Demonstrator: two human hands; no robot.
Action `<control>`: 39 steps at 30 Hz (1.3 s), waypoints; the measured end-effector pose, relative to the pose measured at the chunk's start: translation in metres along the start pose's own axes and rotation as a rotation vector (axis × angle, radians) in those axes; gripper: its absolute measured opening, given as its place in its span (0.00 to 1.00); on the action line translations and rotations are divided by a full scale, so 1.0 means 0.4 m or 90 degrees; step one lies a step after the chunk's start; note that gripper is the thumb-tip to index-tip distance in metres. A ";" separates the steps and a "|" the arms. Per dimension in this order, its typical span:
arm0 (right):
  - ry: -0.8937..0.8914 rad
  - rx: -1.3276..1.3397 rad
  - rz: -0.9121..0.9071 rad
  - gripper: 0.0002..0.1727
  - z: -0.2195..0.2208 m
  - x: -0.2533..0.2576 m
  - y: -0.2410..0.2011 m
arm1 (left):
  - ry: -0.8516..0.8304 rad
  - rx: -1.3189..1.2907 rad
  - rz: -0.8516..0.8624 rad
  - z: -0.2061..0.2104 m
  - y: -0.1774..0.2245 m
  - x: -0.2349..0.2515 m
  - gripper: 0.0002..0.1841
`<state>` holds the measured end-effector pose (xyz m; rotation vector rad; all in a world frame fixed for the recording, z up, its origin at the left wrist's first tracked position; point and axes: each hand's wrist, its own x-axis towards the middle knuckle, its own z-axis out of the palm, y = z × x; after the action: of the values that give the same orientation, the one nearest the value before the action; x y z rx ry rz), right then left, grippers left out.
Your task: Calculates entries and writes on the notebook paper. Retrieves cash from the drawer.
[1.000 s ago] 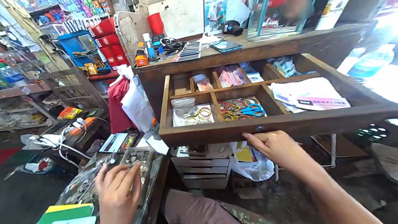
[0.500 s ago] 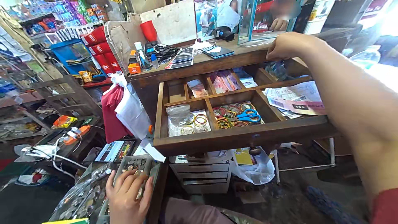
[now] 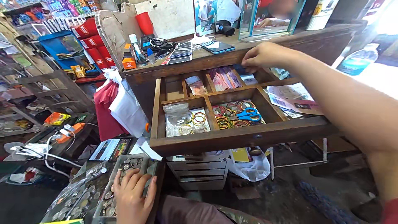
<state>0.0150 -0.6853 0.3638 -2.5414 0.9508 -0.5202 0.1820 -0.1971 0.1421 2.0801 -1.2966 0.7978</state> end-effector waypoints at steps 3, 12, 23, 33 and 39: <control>-0.076 -0.156 0.084 0.20 0.059 0.034 -0.026 | 0.002 -0.002 -0.002 -0.002 0.006 -0.004 0.20; 0.001 0.097 0.297 0.21 0.142 0.030 -0.013 | 0.011 -0.006 -0.007 0.001 0.003 -0.026 0.19; 0.061 0.245 0.324 0.20 0.144 0.050 0.005 | 0.002 -0.013 -0.011 0.009 0.023 -0.028 0.19; -0.107 -0.379 0.158 0.06 0.046 -0.020 -0.065 | -0.011 -0.021 -0.007 0.019 0.029 -0.038 0.19; -0.176 -0.330 0.118 0.08 0.009 -0.007 -0.041 | -0.017 -0.024 -0.018 0.032 0.028 -0.058 0.19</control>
<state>0.0235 -0.6711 0.3677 -2.8171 1.3278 0.1569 0.1661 -0.1970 0.1181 2.0806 -1.2841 0.7303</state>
